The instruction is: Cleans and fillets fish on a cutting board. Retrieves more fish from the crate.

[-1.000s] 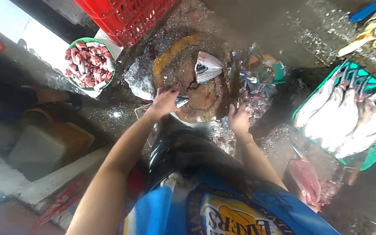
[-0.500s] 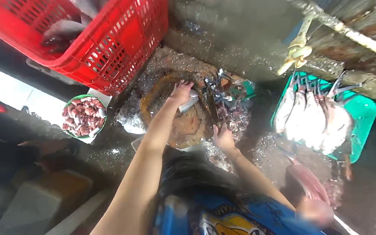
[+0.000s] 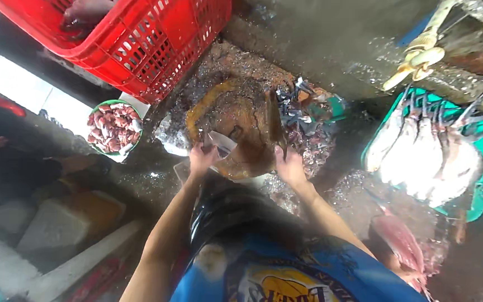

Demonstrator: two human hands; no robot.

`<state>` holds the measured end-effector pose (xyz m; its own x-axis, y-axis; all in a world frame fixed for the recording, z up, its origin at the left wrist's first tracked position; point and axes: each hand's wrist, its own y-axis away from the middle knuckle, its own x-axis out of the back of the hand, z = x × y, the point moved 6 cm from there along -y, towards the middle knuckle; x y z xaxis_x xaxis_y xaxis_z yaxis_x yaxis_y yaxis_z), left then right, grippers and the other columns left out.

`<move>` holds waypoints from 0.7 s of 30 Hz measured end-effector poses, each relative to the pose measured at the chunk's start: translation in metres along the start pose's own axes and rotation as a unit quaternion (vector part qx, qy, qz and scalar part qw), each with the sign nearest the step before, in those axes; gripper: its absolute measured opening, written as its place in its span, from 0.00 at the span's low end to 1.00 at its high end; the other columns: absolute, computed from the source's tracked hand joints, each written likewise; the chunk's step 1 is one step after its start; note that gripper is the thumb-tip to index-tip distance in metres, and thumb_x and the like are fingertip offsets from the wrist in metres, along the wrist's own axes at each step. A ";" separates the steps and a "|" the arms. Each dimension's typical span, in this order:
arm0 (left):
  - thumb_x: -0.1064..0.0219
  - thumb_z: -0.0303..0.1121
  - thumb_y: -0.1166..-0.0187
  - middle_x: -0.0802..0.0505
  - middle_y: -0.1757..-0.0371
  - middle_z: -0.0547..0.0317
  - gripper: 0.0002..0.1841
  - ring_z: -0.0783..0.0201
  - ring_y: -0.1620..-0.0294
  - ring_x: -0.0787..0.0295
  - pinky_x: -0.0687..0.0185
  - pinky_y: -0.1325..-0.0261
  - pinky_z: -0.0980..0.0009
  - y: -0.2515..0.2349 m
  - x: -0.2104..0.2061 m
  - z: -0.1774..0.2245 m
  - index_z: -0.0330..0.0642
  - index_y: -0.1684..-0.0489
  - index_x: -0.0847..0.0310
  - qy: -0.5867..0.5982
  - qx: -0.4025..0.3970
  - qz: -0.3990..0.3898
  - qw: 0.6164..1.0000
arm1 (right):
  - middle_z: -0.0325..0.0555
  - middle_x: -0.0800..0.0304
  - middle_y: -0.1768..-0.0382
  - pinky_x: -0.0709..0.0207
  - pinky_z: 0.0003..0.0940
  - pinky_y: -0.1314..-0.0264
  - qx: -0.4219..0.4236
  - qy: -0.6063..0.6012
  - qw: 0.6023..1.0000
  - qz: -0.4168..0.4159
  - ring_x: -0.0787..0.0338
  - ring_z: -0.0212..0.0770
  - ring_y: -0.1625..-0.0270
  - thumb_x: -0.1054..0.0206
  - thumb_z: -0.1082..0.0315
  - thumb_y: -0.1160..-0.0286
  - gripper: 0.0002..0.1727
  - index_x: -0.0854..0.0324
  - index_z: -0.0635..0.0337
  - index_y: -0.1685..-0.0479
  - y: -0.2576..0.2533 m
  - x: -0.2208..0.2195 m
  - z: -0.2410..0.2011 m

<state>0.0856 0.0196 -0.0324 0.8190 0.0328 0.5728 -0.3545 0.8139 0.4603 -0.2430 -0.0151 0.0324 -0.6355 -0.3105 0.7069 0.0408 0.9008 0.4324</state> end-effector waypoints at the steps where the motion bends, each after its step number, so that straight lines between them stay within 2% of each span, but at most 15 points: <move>1: 0.22 0.49 0.26 0.05 0.52 0.41 0.26 0.44 0.51 0.05 0.11 0.43 0.39 0.005 0.003 -0.004 0.37 0.40 0.14 -0.009 0.011 0.007 1.000 | 0.63 0.09 0.56 0.16 0.62 0.42 0.027 -0.008 1.000 0.002 0.07 0.59 0.49 0.51 0.44 0.07 0.32 0.21 0.68 0.34 0.004 0.000 -0.018; 3: 0.22 0.47 0.25 0.04 0.53 0.41 0.23 0.45 0.53 0.04 0.10 0.45 0.41 0.015 0.002 -0.009 0.36 0.44 0.12 0.014 0.051 0.000 0.999 | 0.59 0.09 0.62 0.14 0.60 0.52 0.095 -0.017 0.995 0.017 0.06 0.56 0.58 0.52 0.43 0.08 0.33 0.20 0.66 0.35 0.016 0.001 -0.055; 5: 0.23 0.44 0.23 0.03 0.53 0.44 0.20 0.50 0.56 0.02 0.04 0.48 0.46 0.018 -0.003 -0.018 0.36 0.44 0.11 0.076 0.091 -0.011 0.993 | 0.46 0.17 0.78 0.15 0.48 0.74 0.181 -0.066 0.980 0.055 0.13 0.44 0.78 0.53 0.42 0.08 0.31 0.22 0.64 0.38 0.032 0.000 -0.088; 7: 0.25 0.47 0.23 0.03 0.55 0.47 0.19 0.51 0.55 0.03 0.08 0.45 0.44 0.020 -0.002 -0.022 0.40 0.50 0.09 0.068 0.088 0.001 0.994 | 0.40 0.21 0.82 0.18 0.42 0.82 0.248 -0.116 0.959 0.074 0.18 0.37 0.84 0.55 0.43 0.07 0.30 0.27 0.64 0.35 0.047 -0.009 -0.107; 9: 0.26 0.49 0.23 0.03 0.58 0.48 0.18 0.51 0.54 0.05 0.12 0.42 0.42 0.023 0.000 -0.022 0.41 0.54 0.08 0.069 0.074 0.014 0.995 | 0.44 0.19 0.81 0.16 0.44 0.79 0.258 -0.077 0.961 0.064 0.16 0.40 0.82 0.55 0.46 0.08 0.32 0.31 0.70 0.29 0.052 -0.044 -0.097; 10: 0.25 0.48 0.23 0.03 0.59 0.49 0.18 0.52 0.57 0.04 0.11 0.45 0.44 0.024 -0.001 -0.023 0.40 0.54 0.08 0.085 0.072 0.017 0.994 | 0.50 0.13 0.77 0.12 0.50 0.71 0.227 -0.006 0.974 0.026 0.10 0.47 0.76 0.52 0.48 0.09 0.33 0.31 0.73 0.26 0.049 -0.070 -0.084; 11: 0.25 0.46 0.22 0.03 0.60 0.48 0.18 0.53 0.60 0.03 0.07 0.49 0.47 0.025 -0.004 -0.026 0.37 0.52 0.10 0.113 0.077 0.014 0.991 | 0.56 0.09 0.68 0.10 0.56 0.59 0.168 0.085 0.981 -0.050 0.05 0.56 0.65 0.51 0.45 0.09 0.34 0.31 0.70 0.24 0.043 -0.097 -0.069; 12: 0.25 0.44 0.22 0.03 0.60 0.48 0.19 0.55 0.63 0.01 0.02 0.53 0.52 0.029 -0.008 -0.029 0.35 0.49 0.12 0.155 0.090 0.007 0.984 | 0.59 0.07 0.61 0.12 0.62 0.51 0.122 0.155 0.974 -0.114 0.04 0.61 0.55 0.51 0.42 0.09 0.34 0.28 0.65 0.27 0.037 -0.118 -0.057; 14: 0.24 0.42 0.22 0.03 0.59 0.46 0.19 0.54 0.64 0.01 0.01 0.55 0.53 0.028 -0.010 -0.031 0.33 0.46 0.13 0.196 0.110 0.009 0.974 | 0.60 0.07 0.56 0.13 0.63 0.48 0.087 0.187 0.963 -0.172 0.05 0.62 0.49 0.54 0.38 0.09 0.33 0.22 0.59 0.34 0.029 -0.122 -0.060; 16: 0.24 0.40 0.22 0.04 0.57 0.44 0.18 0.52 0.64 0.01 0.02 0.55 0.50 0.026 -0.006 -0.037 0.34 0.47 0.13 0.183 0.109 0.016 0.977 | 0.61 0.08 0.58 0.13 0.62 0.49 0.105 0.152 0.971 -0.151 0.05 0.61 0.51 0.53 0.38 0.09 0.34 0.19 0.62 0.40 0.032 -0.099 -0.083; 18: 0.26 0.41 0.21 0.03 0.59 0.46 0.17 0.54 0.65 0.02 0.02 0.56 0.51 0.029 -0.006 -0.042 0.36 0.47 0.12 0.156 0.103 0.018 0.982 | 0.54 0.10 0.68 0.12 0.55 0.59 0.176 0.099 0.978 -0.053 0.05 0.54 0.62 0.51 0.41 0.08 0.31 0.18 0.63 0.46 0.042 -0.073 -0.105; 20: 0.25 0.44 0.22 0.03 0.61 0.49 0.17 0.55 0.66 0.02 0.02 0.55 0.51 0.027 -0.003 -0.043 0.39 0.49 0.11 0.134 0.100 0.024 0.986 | 0.48 0.12 0.75 0.12 0.49 0.69 0.254 0.036 0.965 0.046 0.07 0.47 0.72 0.47 0.46 0.09 0.27 0.21 0.65 0.42 0.045 -0.063 -0.122; 21: 0.25 0.44 0.23 0.03 0.61 0.49 0.17 0.56 0.67 0.02 0.02 0.56 0.51 0.028 -0.003 -0.043 0.39 0.49 0.11 0.131 0.100 0.025 0.986 | 0.48 0.11 0.75 0.12 0.49 0.70 0.270 0.030 0.960 0.063 0.07 0.47 0.73 0.47 0.47 0.09 0.27 0.23 0.66 0.38 0.042 -0.071 -0.121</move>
<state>0.0928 0.0673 -0.0504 0.8778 0.2390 0.4151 -0.4569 0.6780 0.5758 -0.1029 0.0085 0.0680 -0.6047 -0.1921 0.7730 -0.3021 0.9533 0.0005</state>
